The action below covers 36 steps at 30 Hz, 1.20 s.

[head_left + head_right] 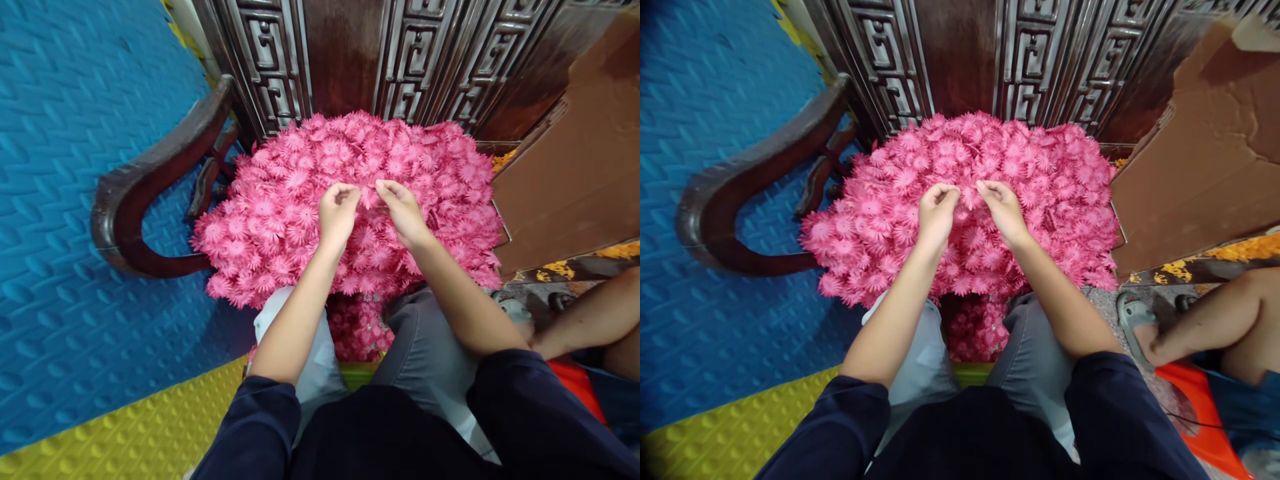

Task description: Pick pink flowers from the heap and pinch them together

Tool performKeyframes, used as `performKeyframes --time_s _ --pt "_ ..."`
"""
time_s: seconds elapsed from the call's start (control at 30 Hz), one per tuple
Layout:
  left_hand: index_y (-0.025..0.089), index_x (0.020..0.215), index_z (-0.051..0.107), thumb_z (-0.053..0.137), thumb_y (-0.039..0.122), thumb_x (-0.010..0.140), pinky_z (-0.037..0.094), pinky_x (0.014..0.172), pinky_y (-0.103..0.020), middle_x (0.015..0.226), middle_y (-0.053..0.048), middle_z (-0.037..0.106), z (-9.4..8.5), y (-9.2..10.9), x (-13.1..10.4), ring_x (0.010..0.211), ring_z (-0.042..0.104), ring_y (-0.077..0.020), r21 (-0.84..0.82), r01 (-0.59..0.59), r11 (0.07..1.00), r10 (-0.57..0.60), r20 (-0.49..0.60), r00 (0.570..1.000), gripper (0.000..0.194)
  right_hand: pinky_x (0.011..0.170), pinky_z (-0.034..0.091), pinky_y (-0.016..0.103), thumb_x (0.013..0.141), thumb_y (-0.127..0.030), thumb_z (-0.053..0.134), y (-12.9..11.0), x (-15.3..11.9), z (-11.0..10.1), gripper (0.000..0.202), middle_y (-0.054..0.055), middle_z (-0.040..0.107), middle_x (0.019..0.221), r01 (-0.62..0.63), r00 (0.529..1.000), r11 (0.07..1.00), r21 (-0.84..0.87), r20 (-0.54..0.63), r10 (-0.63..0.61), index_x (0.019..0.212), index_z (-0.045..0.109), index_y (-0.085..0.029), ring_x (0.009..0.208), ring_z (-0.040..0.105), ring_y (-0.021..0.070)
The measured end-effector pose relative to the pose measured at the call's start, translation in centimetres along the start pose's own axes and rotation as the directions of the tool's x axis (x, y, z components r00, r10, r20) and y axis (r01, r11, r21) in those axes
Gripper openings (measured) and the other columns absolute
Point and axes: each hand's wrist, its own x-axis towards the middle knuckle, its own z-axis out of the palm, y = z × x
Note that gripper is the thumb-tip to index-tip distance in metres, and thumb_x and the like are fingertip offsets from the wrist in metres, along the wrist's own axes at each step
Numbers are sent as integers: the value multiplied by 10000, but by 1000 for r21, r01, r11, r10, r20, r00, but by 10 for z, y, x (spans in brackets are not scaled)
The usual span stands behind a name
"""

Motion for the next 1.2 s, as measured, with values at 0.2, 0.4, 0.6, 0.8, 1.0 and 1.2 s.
performKeyframes --time_s 0.2,0.4,0.6,0.8,1.0,1.2 --pt "206 812 600 565 86 814 489 814 -254 829 2 666 -7 -3 2 806 622 -128 198 -162 967 171 -32 985 125 710 488 274 632 -464 794 -4 -2 4 316 -42 610 720 31 999 999 -17 -18 -32 723 614 -220 664 542 101" --pt "247 915 681 640 260 837 371 1030 -435 1048 -63 672 -7 1 -11 1095 563 -268 628 -397 669 437 99 894 89 767 470 271 754 -275 698 -2 -1 6 123 -28 623 756 58 994 997 -46 -94 -62 704 613 -202 722 563 109" --pt "233 873 683 619 212 847 396 972 -405 917 -34 677 -8 11 -9 979 602 -240 584 -428 689 393 195 899 73 686 415 256 782 -172 598 -2 8 -9 161 -53 515 603 -37 997 990 -137 -66 28 627 561 -195 606 473 99" --pt "240 973 677 622 247 861 429 939 -343 881 -10 664 -32 28 -30 928 606 -190 522 -477 707 487 129 864 125 650 388 266 749 -121 577 -14 11 -20 191 -59 472 572 -116 992 985 -130 -66 108 584 515 -196 571 438 101" --pt "261 994 736 612 311 890 406 916 -376 996 -36 727 -19 -9 -48 969 609 -222 628 -509 589 465 251 849 170 760 443 274 705 -129 663 -11 -23 -6 79 -43 622 665 38 998 996 -85 58 -33 649 644 -182 679 562 107" --pt "275 1038 743 649 385 867 400 931 -390 1070 -35 723 -11 -21 -44 1037 594 -242 684 -420 596 399 201 895 224 700 432 240 657 -313 761 6 -41 -10 138 -39 659 702 -76 997 994 78 37 73 700 718 -190 669 562 86"
